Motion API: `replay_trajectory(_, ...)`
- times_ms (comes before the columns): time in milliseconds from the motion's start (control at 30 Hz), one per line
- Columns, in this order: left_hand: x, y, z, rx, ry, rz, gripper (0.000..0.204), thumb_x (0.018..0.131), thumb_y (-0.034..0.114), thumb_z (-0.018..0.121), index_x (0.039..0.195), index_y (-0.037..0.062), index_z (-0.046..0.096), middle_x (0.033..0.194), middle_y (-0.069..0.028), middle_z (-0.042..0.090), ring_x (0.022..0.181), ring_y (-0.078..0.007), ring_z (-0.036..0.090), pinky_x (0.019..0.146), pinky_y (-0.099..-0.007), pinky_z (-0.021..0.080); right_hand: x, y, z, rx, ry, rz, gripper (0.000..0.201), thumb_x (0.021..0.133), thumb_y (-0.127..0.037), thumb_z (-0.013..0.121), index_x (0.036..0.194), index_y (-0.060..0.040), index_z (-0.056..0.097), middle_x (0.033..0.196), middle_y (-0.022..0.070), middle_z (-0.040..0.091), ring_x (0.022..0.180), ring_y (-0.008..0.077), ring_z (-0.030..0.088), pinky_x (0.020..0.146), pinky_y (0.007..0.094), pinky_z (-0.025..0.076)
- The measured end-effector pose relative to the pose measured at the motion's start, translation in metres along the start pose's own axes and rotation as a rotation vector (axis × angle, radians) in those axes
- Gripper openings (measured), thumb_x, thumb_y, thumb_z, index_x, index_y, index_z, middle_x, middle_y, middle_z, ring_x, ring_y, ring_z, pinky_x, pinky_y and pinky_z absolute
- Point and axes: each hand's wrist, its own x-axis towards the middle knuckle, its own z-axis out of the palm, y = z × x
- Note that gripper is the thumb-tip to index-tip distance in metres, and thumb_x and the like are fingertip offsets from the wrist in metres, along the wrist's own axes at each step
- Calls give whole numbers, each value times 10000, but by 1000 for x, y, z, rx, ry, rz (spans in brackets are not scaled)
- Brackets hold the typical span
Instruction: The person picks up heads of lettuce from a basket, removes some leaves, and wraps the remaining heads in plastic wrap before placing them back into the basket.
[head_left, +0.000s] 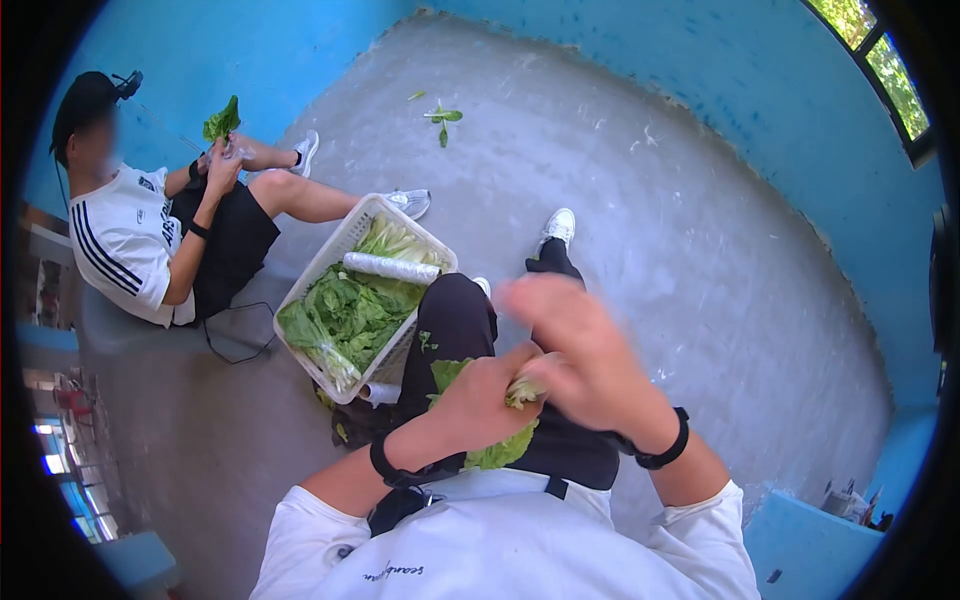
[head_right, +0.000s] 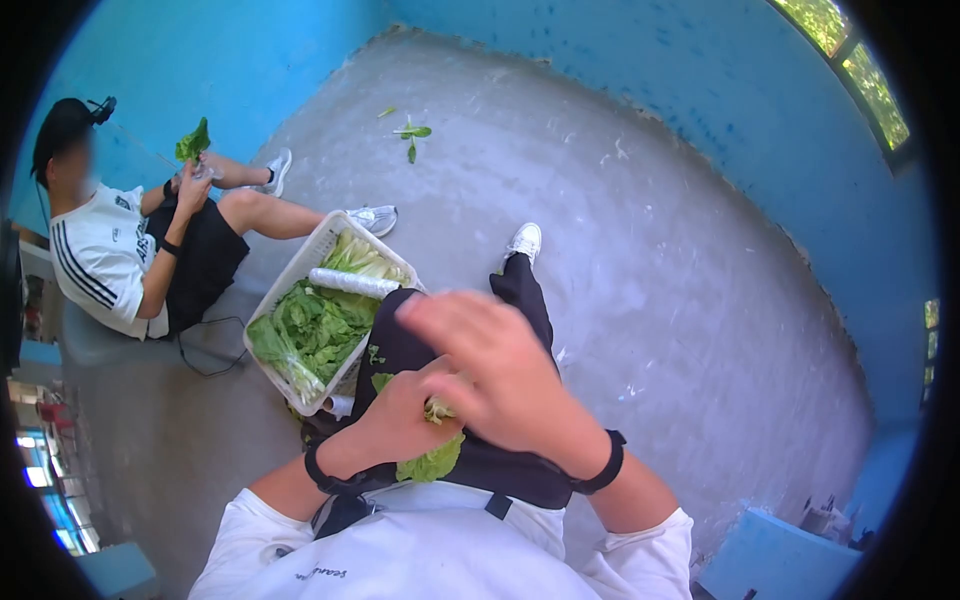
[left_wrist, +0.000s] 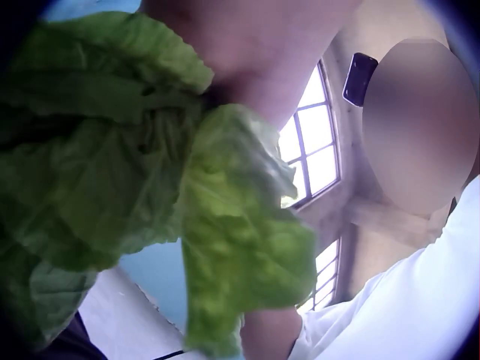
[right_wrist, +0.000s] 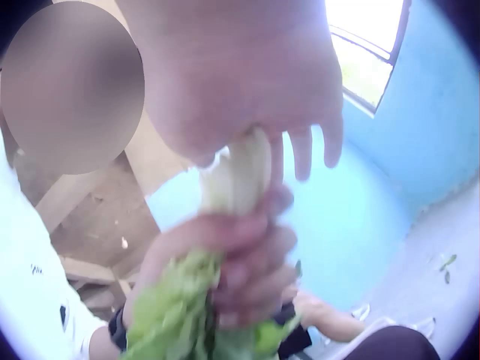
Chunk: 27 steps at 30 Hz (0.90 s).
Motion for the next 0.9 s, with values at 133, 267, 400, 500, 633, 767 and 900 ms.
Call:
replay_trajectory(133,0,-10,5,-55,59,174,258,861,114,723,1072,48,590,835,-169,681,786,-376,706,680,-437,528,-4,4,4,84,-39,-44,402,968,-282,623,1269,-17,653,1243,150,683,1185,309,633,1030,404,469)
replay_trajectory(267,5,-4,-13,-182,112,58,284,890,138,730,1083,31,551,801,-139,655,766,-354,705,657,-395,518,-14,7,5,653,117,241,558,938,-297,691,1407,-29,550,1378,112,605,1297,236,558,1093,399,421)
replay_trajectory(400,5,0,-12,-96,177,119,290,903,123,716,1113,38,535,827,-140,660,777,-361,705,666,-386,527,-21,12,25,574,-20,212,854,838,-331,812,1529,-30,410,1507,131,479,1406,258,457,1158,419,364)
replay_trajectory(500,2,-1,-11,-270,168,96,275,913,109,715,1120,34,550,861,-87,682,802,-225,714,703,-349,548,-20,11,30,639,-22,183,1010,810,-324,839,1598,-32,279,1584,164,404,1443,273,418,1179,415,335)
replay_trajectory(633,3,-11,-9,-609,236,106,263,953,44,677,1198,4,591,919,-40,715,874,-103,670,811,-284,546,-25,16,42,698,-59,250,1168,752,-307,898,1624,-17,177,1630,195,327,1512,298,320,1222,419,259)
replay_trajectory(767,0,-17,-7,-659,312,51,231,973,57,673,1194,4,630,1004,-68,716,979,-122,650,909,-287,519,-27,14,52,382,-78,262,1199,724,-201,916,1621,3,147,1602,223,363,1466,338,400,1173,403,354)
replay_trajectory(900,-1,-41,-2,-876,305,177,239,978,89,679,1212,51,655,1328,-128,600,1163,-172,587,994,-323,485,-29,10,61,223,-9,300,1177,725,-162,891,1617,5,141,1533,246,439,1327,380,554,1036,406,499)
